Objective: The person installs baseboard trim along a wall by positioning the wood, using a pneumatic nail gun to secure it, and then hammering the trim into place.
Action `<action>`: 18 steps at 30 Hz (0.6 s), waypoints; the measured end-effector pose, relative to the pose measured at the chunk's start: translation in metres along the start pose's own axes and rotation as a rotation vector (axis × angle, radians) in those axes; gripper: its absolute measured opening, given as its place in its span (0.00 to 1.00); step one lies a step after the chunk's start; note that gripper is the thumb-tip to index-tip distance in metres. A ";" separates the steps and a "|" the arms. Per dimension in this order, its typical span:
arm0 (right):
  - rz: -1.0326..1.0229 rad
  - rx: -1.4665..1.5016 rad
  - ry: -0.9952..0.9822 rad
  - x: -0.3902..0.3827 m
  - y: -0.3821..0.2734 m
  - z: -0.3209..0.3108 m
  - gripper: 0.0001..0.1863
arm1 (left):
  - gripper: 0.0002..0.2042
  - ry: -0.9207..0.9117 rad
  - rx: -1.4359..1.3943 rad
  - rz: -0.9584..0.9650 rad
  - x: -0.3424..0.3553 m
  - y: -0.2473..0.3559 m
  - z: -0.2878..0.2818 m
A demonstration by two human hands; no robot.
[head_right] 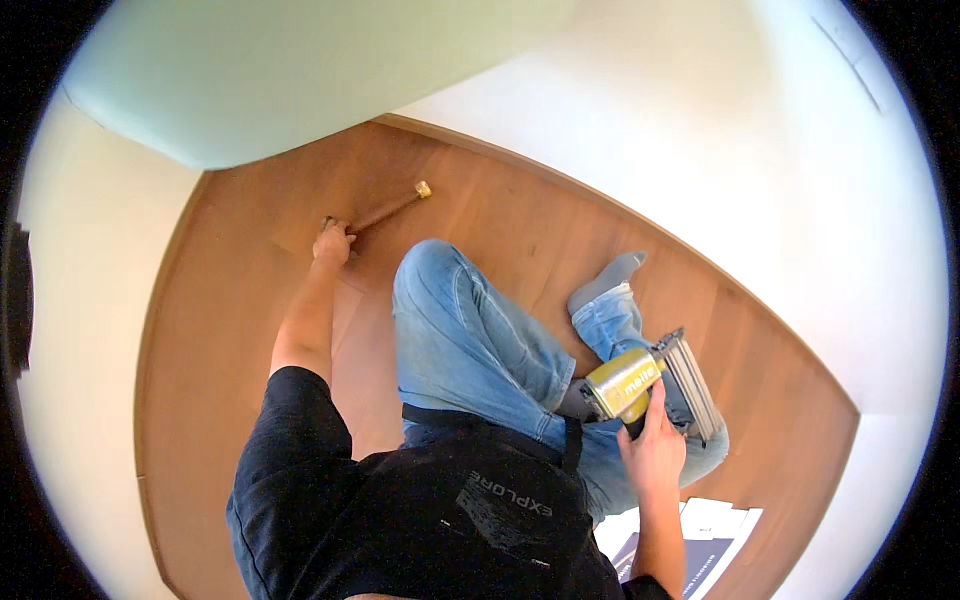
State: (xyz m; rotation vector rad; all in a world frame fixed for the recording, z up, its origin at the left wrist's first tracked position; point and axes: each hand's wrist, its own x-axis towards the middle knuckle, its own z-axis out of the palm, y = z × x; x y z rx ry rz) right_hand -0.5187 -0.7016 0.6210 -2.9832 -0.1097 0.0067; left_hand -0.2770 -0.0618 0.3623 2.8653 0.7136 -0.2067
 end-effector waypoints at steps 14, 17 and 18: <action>-0.329 -0.341 -0.325 0.136 -0.142 -0.056 0.53 | 0.34 0.226 0.010 -0.111 0.003 -0.163 -0.039; -0.136 -0.380 -0.551 0.165 -0.210 -0.064 0.52 | 0.37 0.079 -0.191 -0.334 -0.045 -0.329 -0.055; -0.165 -0.381 -0.543 0.177 -0.223 -0.068 0.52 | 0.37 0.066 -0.055 -0.515 -0.073 -0.391 -0.055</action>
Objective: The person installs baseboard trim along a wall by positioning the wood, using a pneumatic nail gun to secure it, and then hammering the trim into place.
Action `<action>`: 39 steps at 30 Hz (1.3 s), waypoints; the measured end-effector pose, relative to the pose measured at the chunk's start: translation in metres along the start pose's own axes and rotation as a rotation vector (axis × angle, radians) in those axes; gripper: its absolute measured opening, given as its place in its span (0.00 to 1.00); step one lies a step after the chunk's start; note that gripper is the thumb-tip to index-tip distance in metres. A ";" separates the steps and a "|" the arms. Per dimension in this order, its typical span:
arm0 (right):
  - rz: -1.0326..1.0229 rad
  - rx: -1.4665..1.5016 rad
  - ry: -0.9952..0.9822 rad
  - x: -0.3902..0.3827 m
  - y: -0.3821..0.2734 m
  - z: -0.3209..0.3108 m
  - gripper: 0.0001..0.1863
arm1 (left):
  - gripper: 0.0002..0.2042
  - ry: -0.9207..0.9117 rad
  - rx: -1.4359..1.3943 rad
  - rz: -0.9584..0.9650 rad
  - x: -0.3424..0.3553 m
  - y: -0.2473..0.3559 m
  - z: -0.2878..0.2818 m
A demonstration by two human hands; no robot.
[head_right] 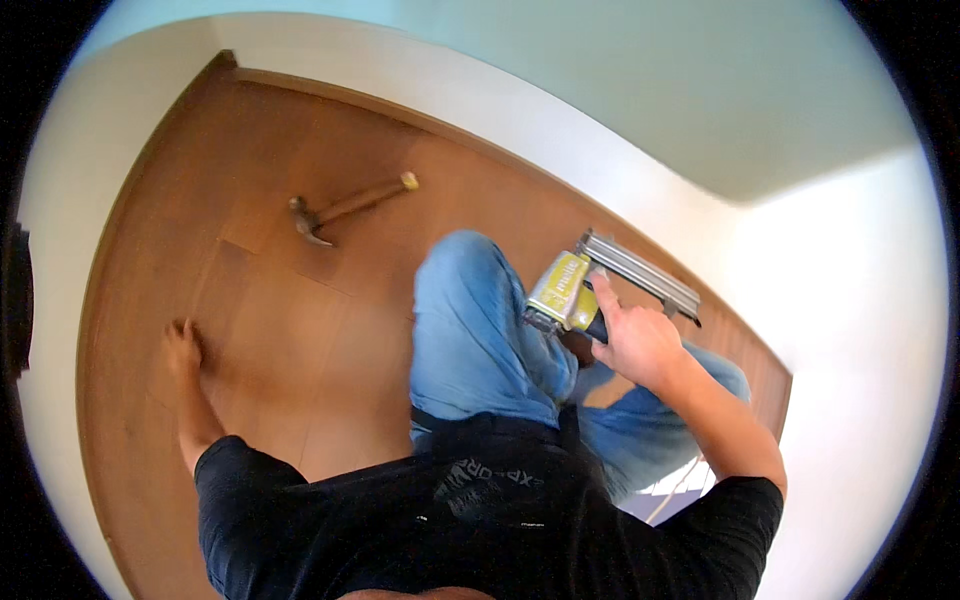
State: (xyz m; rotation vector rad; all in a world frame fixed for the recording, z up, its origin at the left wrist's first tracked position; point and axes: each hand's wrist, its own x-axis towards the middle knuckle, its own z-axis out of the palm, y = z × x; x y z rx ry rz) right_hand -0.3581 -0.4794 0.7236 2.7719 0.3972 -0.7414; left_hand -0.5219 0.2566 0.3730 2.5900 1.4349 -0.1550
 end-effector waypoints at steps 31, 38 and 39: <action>0.214 0.228 -0.183 0.219 0.049 -0.084 0.19 | 0.29 0.585 0.301 0.606 -0.062 0.136 -0.012; -0.171 0.347 -0.188 0.381 0.175 -0.093 0.11 | 0.29 0.615 0.057 0.901 -0.206 0.302 0.016; -0.150 0.286 -0.159 0.407 0.205 -0.107 0.14 | 0.29 0.597 0.012 0.945 -0.236 0.347 0.025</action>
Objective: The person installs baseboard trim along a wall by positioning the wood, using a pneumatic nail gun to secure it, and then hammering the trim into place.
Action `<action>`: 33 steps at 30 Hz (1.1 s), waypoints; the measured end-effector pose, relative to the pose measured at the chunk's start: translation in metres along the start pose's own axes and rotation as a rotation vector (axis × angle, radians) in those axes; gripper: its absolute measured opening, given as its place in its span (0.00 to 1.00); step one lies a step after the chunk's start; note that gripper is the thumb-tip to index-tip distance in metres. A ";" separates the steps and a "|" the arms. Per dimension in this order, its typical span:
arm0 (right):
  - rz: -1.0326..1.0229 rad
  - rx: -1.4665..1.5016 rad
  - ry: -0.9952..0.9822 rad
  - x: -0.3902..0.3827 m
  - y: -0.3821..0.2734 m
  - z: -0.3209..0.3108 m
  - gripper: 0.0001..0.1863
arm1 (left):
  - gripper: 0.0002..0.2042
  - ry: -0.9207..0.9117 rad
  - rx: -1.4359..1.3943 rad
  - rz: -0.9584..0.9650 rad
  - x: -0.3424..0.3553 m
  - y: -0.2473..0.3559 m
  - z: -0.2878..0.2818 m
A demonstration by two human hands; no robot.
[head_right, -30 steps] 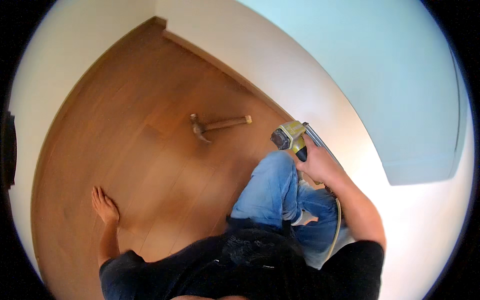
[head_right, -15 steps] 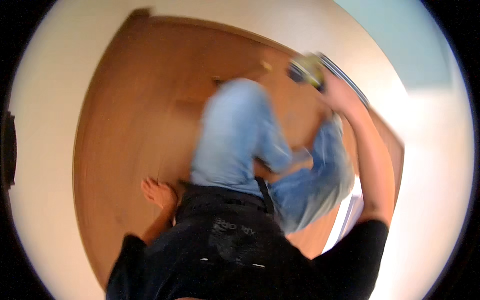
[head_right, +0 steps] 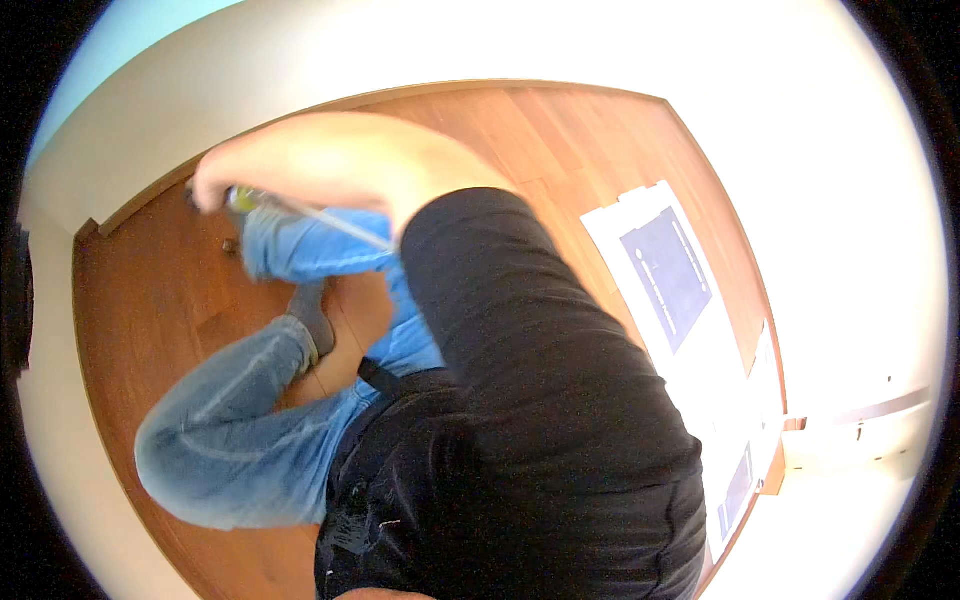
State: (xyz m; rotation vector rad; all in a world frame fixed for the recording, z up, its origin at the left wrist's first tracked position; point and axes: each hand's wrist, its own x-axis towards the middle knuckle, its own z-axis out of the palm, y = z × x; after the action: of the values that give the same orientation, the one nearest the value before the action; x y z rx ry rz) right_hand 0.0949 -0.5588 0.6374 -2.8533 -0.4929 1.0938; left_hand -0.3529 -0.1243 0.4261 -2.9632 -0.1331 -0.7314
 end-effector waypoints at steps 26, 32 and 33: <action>0.422 0.217 -0.419 0.272 0.082 -0.450 0.22 | 0.23 -0.073 -0.620 0.593 0.547 0.003 0.239; 0.551 0.429 0.454 0.006 -0.058 -0.268 0.28 | 0.20 -0.290 -0.713 0.570 0.517 -0.180 0.175; 0.671 0.476 0.332 -0.027 -0.032 -0.240 0.29 | 0.20 -0.329 -0.763 0.577 0.519 -0.184 0.166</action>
State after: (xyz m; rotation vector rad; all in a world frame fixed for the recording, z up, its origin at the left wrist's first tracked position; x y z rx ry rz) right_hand 0.2247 -0.5198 0.8395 -2.6969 0.6936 0.6209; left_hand 0.1618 0.1087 0.5338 -3.4599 1.1756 -0.2298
